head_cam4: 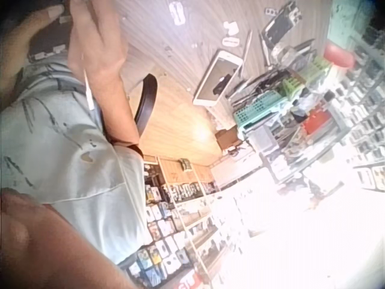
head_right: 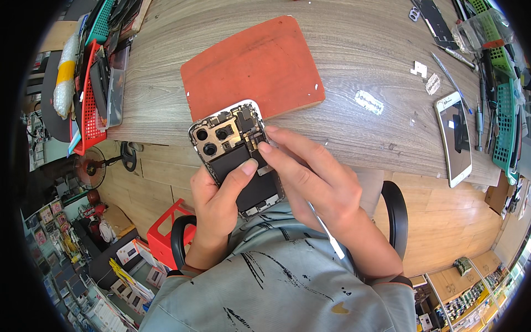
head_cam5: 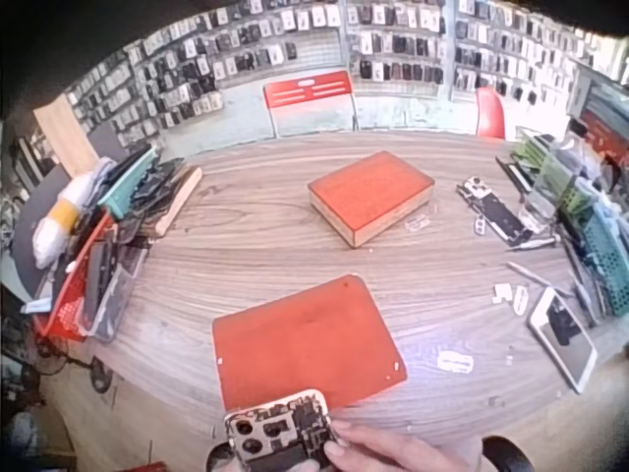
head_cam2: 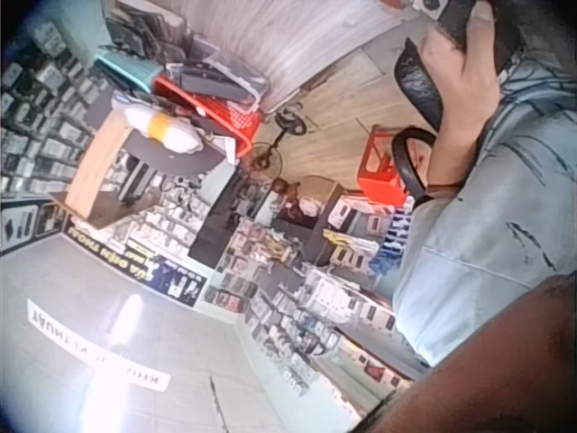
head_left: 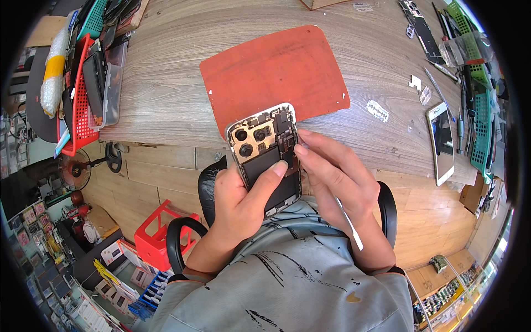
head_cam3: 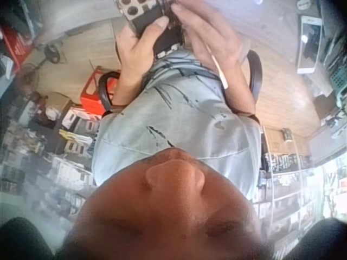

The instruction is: The person works on a disassembled smartphone, using a metal spudger to pry and adjust internal components near the camera module and battery area. The person repeatedly lifts and repositions small parts while holding the phone steady on a red mat.

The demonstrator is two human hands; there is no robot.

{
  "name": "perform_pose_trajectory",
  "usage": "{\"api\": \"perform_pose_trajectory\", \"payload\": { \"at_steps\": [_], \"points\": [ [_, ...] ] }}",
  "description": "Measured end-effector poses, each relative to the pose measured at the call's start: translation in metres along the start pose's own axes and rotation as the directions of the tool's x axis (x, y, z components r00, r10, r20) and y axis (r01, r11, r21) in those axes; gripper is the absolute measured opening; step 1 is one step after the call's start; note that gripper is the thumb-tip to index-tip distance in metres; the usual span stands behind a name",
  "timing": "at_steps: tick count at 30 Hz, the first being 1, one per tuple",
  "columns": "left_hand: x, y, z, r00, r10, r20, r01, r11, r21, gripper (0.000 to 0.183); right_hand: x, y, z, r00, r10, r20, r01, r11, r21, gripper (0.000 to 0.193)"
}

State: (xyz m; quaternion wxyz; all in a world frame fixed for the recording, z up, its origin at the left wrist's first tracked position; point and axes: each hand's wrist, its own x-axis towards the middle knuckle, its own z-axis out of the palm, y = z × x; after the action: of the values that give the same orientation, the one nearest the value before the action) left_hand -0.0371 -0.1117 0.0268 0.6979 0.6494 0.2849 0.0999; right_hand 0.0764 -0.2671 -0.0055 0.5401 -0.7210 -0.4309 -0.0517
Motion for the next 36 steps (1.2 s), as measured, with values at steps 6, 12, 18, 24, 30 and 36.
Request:
{"api": "perform_pose_trajectory", "payload": {
  "at_steps": [6,12,18,24,30,36],
  "points": [
    [0.0004,-0.0018,-0.0005,1.000,0.005,0.000,-0.005,1.000,0.009,0.024,0.0012,0.0002,-0.0006,1.000,0.027,0.002,-0.027,0.999,0.044,0.041],
    [0.0003,-0.0010,-0.0017,1.000,-0.004,0.004,0.004,1.000,0.030,0.023,0.0013,-0.0001,-0.0015,0.999,0.032,0.004,-0.032,0.999,0.040,0.042],
    [0.0000,0.0004,-0.0004,1.000,-0.007,-0.002,0.007,1.000,0.024,0.023,0.0008,0.0005,0.0015,1.000,0.020,-0.021,-0.020,0.999,0.036,0.043],
    [0.0004,-0.0023,-0.0007,1.000,0.006,0.007,-0.006,1.000,0.010,0.024,-0.0008,0.0015,0.0026,0.999,0.017,-0.031,-0.016,0.999,0.031,0.044],
    [-0.0001,-0.0019,-0.0019,1.000,-0.008,0.007,0.008,1.000,0.019,0.024,-0.0007,0.0017,0.0021,0.999,0.027,-0.024,-0.026,0.999,0.043,0.045],
    [-0.0003,-0.0015,-0.0008,1.000,-0.009,-0.001,0.010,1.000,0.022,0.024,-0.0002,0.0010,0.0014,0.999,0.037,-0.025,-0.036,0.998,0.047,0.044]
  ]
}}
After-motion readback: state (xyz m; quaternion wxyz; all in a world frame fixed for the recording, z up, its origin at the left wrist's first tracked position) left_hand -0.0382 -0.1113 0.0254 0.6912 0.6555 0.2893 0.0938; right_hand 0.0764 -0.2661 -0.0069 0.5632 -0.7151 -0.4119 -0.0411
